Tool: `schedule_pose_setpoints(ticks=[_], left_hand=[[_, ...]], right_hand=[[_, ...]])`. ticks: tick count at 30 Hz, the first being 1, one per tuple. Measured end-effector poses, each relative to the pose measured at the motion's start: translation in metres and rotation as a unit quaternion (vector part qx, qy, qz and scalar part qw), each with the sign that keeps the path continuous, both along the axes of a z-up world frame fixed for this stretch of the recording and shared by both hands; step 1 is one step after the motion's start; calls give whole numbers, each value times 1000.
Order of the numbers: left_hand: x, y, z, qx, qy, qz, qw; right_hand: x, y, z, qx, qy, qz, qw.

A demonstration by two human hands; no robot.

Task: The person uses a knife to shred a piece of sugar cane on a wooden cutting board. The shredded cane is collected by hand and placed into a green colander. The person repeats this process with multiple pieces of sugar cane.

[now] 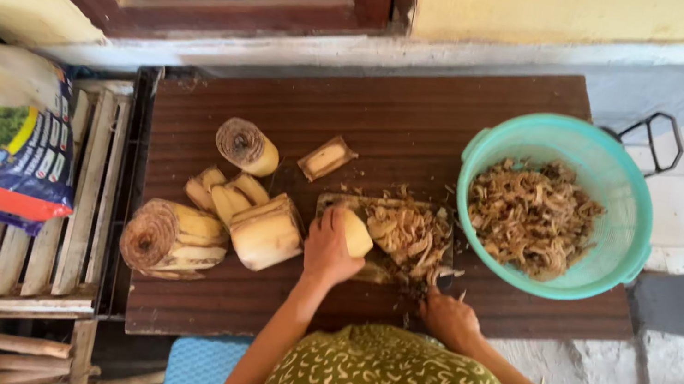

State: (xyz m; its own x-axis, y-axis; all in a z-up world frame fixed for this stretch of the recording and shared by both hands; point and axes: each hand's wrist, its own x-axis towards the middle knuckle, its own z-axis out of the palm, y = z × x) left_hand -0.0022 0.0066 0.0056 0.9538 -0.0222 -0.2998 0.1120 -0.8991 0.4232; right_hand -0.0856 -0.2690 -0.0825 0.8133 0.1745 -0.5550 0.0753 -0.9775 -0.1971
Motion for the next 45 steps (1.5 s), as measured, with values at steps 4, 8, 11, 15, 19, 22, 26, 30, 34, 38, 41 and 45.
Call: schedule_pose_setpoints(ticks=[4, 8, 11, 15, 19, 22, 26, 30, 34, 38, 41, 45], left_hand=[[9, 12, 10, -26, 22, -9, 999], [5, 13, 13, -3, -8, -15, 1000], [5, 14, 3, 14, -67, -18, 997], [16, 10, -3, 33, -28, 5, 999], [16, 4, 5, 90, -11, -10, 996], [11, 0, 14, 130, -15, -42, 991], [24, -9, 20, 136, -22, -80, 987], [25, -20, 15, 109, -59, -119, 985], [33, -16, 10, 115, -13, -124, 985], [33, -23, 8, 100, 0, -147, 984], [32, -41, -11, 96, -59, -219, 969], [32, -61, -43, -36, -71, -301, 950]], right_hand=[[5, -12, 16, 50, 23, 7, 998], [3, -31, 44, 116, 49, -16, 992], [-11, -31, 38, 139, 34, -29, 989], [-14, -15, 6, 84, 20, -6, 996], [-15, -20, 13, 61, -15, 5, 998], [-11, -17, 21, 28, -16, 14, 999], [-4, -7, 22, -20, 2, 19, 1000], [-10, -17, 31, -25, 28, -3, 999], [-19, -43, 39, -56, 2, 19, 998], [-18, -49, 31, -23, -93, 96, 991], [-3, -27, 21, -15, -78, 121, 989], [2, -7, 20, 30, -105, 111, 988]])
